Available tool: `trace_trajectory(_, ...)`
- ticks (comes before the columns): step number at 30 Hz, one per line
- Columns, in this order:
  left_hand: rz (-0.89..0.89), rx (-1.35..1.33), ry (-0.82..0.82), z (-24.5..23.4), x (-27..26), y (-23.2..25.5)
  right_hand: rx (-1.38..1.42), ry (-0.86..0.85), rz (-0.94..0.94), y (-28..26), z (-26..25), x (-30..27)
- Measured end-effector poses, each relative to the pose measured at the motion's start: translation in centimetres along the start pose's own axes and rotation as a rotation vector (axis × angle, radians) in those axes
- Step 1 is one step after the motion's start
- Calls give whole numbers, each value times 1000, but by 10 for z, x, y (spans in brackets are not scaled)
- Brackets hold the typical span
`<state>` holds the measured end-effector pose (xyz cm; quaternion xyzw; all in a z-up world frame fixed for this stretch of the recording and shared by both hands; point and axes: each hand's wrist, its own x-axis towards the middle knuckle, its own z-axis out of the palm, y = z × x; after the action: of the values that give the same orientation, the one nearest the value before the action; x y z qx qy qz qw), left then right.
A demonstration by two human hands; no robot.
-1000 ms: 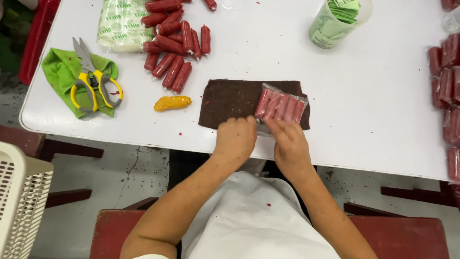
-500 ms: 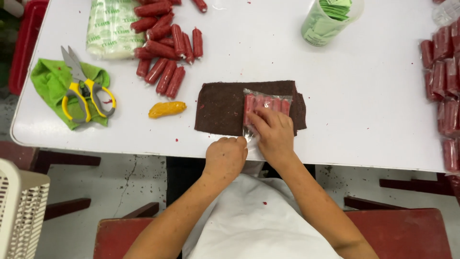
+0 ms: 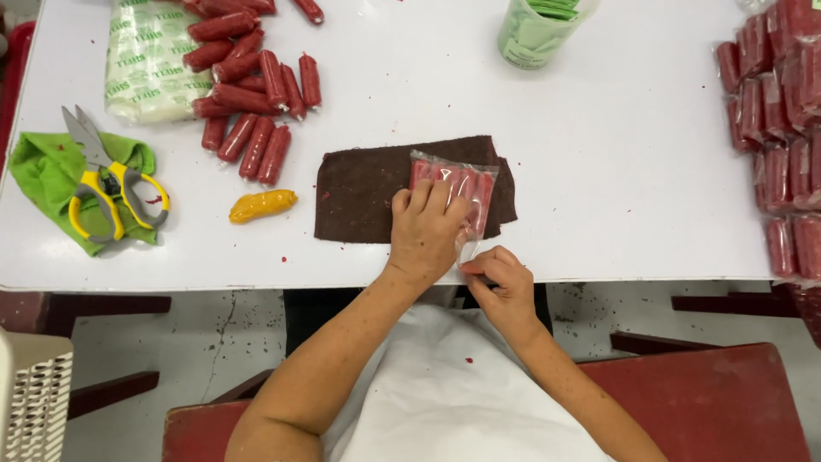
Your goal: Manually packaging small red sausages into clear plastic bags and adding green labels.
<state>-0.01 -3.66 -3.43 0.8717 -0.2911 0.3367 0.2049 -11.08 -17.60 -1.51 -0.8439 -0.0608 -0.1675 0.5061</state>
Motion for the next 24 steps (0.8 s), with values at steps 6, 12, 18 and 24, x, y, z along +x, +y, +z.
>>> trace_trajectory(6,273,-173,-37,25,5,-36,-22,-217,-290,-18,5,29)
trace_trajectory(12,73,-176,163,-57,-25,-76,-133,-235,-621,0,-17,154)
trace_trajectory(18,-1040,-1142,-88,-114,-37,-22,-244,-503,-408,21,-2,144)
trace_trajectory(24,-953,-926,-259,-107,12,-22,-692,-286,-214,9,-1,84)
